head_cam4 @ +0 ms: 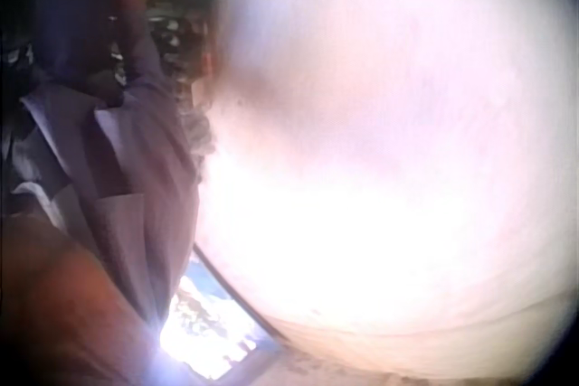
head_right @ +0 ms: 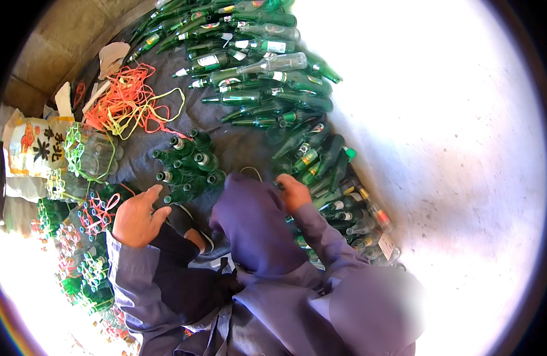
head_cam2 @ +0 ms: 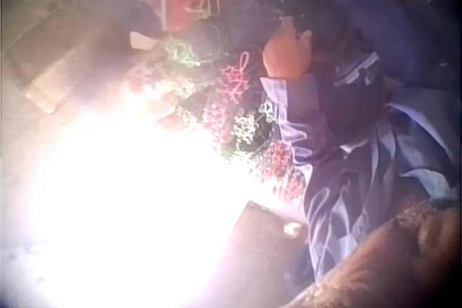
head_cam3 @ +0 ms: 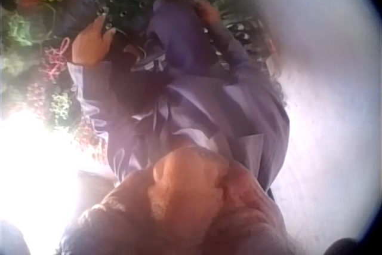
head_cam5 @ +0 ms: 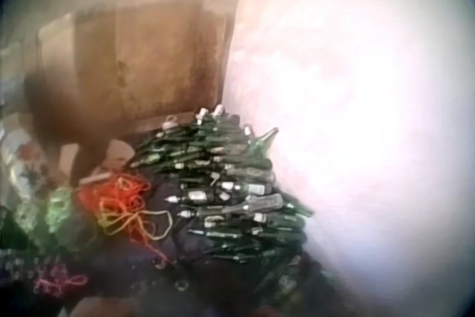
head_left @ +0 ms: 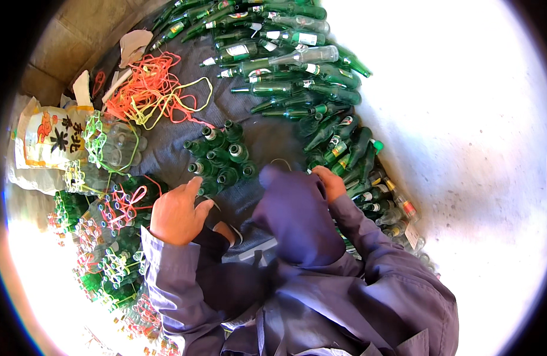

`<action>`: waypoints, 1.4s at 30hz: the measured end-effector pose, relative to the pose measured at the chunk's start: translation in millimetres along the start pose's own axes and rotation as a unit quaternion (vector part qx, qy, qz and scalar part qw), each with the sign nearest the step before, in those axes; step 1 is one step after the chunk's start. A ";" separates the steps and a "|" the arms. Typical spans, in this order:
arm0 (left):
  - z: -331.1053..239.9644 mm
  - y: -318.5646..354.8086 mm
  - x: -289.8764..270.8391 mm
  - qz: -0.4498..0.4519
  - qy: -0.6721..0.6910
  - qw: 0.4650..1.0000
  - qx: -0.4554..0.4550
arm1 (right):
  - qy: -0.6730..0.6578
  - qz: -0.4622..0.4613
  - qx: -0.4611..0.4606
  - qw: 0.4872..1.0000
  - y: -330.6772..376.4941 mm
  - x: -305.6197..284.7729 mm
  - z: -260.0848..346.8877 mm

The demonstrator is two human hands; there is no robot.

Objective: The person picks up green glass bottles from a pile and arranges them into a stack between their legs.

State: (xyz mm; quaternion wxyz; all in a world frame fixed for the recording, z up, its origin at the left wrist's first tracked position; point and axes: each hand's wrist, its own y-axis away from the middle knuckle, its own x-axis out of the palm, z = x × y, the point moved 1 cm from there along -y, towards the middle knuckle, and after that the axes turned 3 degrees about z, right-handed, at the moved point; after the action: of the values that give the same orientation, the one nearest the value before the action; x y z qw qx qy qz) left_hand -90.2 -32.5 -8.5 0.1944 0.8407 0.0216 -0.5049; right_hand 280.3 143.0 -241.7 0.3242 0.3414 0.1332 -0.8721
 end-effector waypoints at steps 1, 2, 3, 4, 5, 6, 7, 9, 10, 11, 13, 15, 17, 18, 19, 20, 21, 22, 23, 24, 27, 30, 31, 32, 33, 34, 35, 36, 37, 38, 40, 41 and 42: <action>-0.6 -0.3 0.3 0.003 -0.003 1.000 -0.003 | 0.001 -0.027 0.029 0.999 2.1 -0.7 -3.4; -1.2 -0.7 0.9 0.002 -0.005 1.000 -0.003 | 0.003 -0.054 0.057 0.997 4.0 -0.7 -7.4; -1.7 -1.1 1.6 0.001 -0.007 1.000 -0.004 | 0.004 -0.081 0.086 0.993 5.9 -0.4 -12.2; -2.0 -0.8 2.5 0.000 -0.010 1.000 -0.004 | -0.019 -0.101 0.102 0.989 7.1 0.4 -18.6; -2.2 -1.0 3.6 -0.002 -0.010 1.000 0.001 | -0.042 -0.122 0.119 0.985 8.3 0.9 -27.4; -2.0 -1.4 4.9 -0.004 -0.010 1.000 0.006 | -0.065 -0.142 0.136 0.978 10.5 0.4 -36.2; -1.3 -1.5 6.4 -0.006 -0.010 1.000 0.011 | -0.048 -0.158 0.138 0.977 12.9 -1.9 -41.4; -0.9 -3.6 7.7 -0.002 -0.013 1.000 0.008 | -0.055 -0.162 0.206 0.964 16.2 -10.6 -55.1; -0.1 -3.3 8.1 0.000 -0.015 1.000 0.004 | -0.059 -0.161 0.239 0.956 14.6 -14.8 -55.9; 0.7 -2.4 8.2 -0.002 -0.018 1.000 0.000 | -0.088 -0.163 0.267 0.946 12.4 -24.0 -49.0; 1.0 -1.3 8.4 -0.006 -0.021 1.000 -0.003 | -0.107 -0.186 0.287 0.934 12.6 -31.9 -69.9; -0.1 -0.8 8.1 -0.009 -0.019 1.000 -0.005 | -0.099 -0.190 0.312 0.925 13.6 -44.8 -85.4; -1.9 -0.9 7.0 -0.012 -0.017 1.000 -0.001 | -0.155 -0.210 0.335 0.905 14.9 -50.3 -108.8; -2.5 -1.5 6.2 -0.014 -0.016 1.000 0.003 | -0.184 -0.219 0.346 0.894 15.0 -50.7 -120.0; -0.6 -0.4 6.0 -0.015 -0.015 1.000 0.003 | -0.234 -0.234 0.372 0.867 11.9 -50.4 -122.8; 2.2 0.6 7.0 -0.016 -0.014 1.000 0.001 | -0.257 -0.244 0.381 0.854 9.1 -49.1 -124.7; 5.7 1.1 8.8 -0.018 -0.014 1.000 0.000 | -0.281 -0.254 0.390 0.840 6.8 -48.4 -126.5; 6.8 1.1 9.3 -0.020 -0.014 1.000 0.001 | -0.304 -0.266 0.398 0.824 5.4 -47.9 -129.1; 6.5 1.2 8.9 -0.019 -0.013 1.000 -0.001 | -0.301 -0.259 0.397 0.827 5.1 -47.0 -130.9; 6.1 1.1 8.4 -0.019 -0.012 1.000 -0.003 | -0.298 -0.252 0.397 0.830 6.0 -46.2 -132.5; 5.2 4.1 5.5 -0.024 -0.013 0.999 -0.016 | -0.283 -0.235 0.398 0.841 5.3 -40.4 -125.8; 2.7 1.7 4.6 -0.036 0.000 0.999 -0.013 | -0.286 -0.260 0.390 0.836 12.4 -41.4 -127.1; 2.9 5.7 1.4 -0.042 0.002 0.999 -0.017 | -0.295 -0.259 0.393 0.832 11.3 -37.7 -125.5; 3.6 9.2 -1.7 -0.042 -0.001 0.999 -0.026 | -0.303 -0.258 0.396 0.828 10.0 -34.2 -123.9; 5.2 13.0 -4.7 -0.042 -0.005 0.998 -0.035 | -0.301 -0.250 0.401 0.828 8.1 -30.8 -122.3; 6.4 13.4 -4.9 -0.042 -0.006 0.998 -0.039 | -0.297 -0.247 0.407 0.827 9.7 -31.1 -125.7; 9.8 14.2 -3.9 -0.048 -0.006 0.998 -0.038 | -0.293 -0.243 0.413 0.827 10.6 -30.9 -128.7; 14.8 15.7 -2.1 -0.055 -0.006 0.998 -0.038 | -0.300 -0.240 0.423 0.821 11.2 -29.6 -131.2; 17.6 17.1 -2.0 -0.062 -0.006 0.997 -0.037 | -0.307 -0.237 0.433 0.814 12.7 -28.1 -136.0; 18.9 21.7 -3.4 -0.072 -0.003 0.997 -0.042 | -0.314 -0.232 0.443 0.807 13.6 -25.9 -140.2; 18.5 29.8 -2.6 -0.090 0.007 0.995 -0.046 | -0.354 -0.216 0.440 0.796 19.1 -28.6 -149.7; 15.9 33.3 -0.8 -0.105 0.016 0.993 -0.043 | -0.372 -0.213 0.438 0.791 23.2 -33.4 -155.6; 11.1 39.1 0.8 -0.121 0.026 0.992 -0.039 | -0.389 -0.249 0.454 0.762 28.0 -39.1 -161.9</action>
State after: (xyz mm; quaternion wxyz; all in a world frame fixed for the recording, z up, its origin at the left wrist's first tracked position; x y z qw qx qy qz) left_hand -90.1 -72.6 -1.8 0.1644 0.8366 0.1478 -0.5012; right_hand 402.9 213.9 -333.7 -0.0733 0.0344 -0.3356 -0.9385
